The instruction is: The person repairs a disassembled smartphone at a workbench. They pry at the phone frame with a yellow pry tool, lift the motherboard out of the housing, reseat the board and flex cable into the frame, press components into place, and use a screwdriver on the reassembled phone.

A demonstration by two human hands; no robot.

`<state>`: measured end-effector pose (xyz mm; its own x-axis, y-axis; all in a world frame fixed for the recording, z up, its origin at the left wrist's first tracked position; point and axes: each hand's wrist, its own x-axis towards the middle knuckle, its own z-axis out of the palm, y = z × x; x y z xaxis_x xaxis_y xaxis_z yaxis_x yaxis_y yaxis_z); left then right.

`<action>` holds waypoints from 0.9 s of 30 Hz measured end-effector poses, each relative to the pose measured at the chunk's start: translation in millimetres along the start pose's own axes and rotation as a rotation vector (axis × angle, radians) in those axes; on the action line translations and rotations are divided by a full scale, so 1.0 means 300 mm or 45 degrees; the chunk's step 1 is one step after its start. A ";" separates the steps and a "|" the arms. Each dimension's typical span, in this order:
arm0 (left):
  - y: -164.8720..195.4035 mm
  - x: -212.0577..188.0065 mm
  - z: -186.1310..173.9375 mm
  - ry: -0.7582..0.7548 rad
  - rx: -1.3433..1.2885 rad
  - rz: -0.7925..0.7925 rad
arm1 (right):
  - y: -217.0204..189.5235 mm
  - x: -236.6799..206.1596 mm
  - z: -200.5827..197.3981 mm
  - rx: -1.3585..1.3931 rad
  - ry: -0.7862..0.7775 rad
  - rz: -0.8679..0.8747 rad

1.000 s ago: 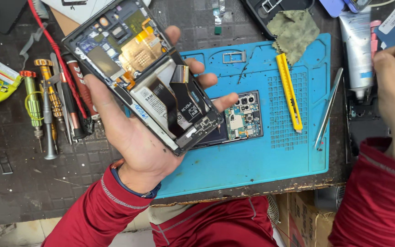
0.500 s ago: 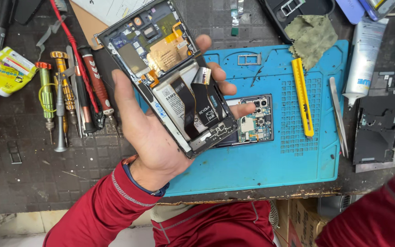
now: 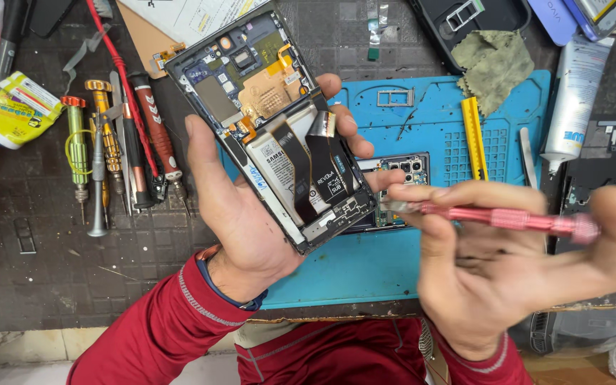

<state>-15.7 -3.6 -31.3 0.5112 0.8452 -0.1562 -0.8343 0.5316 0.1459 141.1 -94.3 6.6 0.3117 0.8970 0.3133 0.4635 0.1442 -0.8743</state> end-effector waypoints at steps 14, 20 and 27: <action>0.005 -0.003 0.008 0.046 -0.040 -0.026 | 0.069 -0.067 0.009 0.176 0.005 -0.048; 0.002 -0.007 0.001 -0.031 -0.045 -0.038 | 0.058 -0.057 0.023 0.190 0.016 -0.025; -0.007 -0.003 -0.006 -0.002 -0.007 -0.001 | -0.001 0.012 0.003 -0.288 -0.052 -0.247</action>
<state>-14.7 -5.5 -33.3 0.5124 0.8447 -0.1549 -0.8348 0.5322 0.1407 141.3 -90.7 7.7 0.1676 0.8787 0.4470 0.6856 0.2219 -0.6933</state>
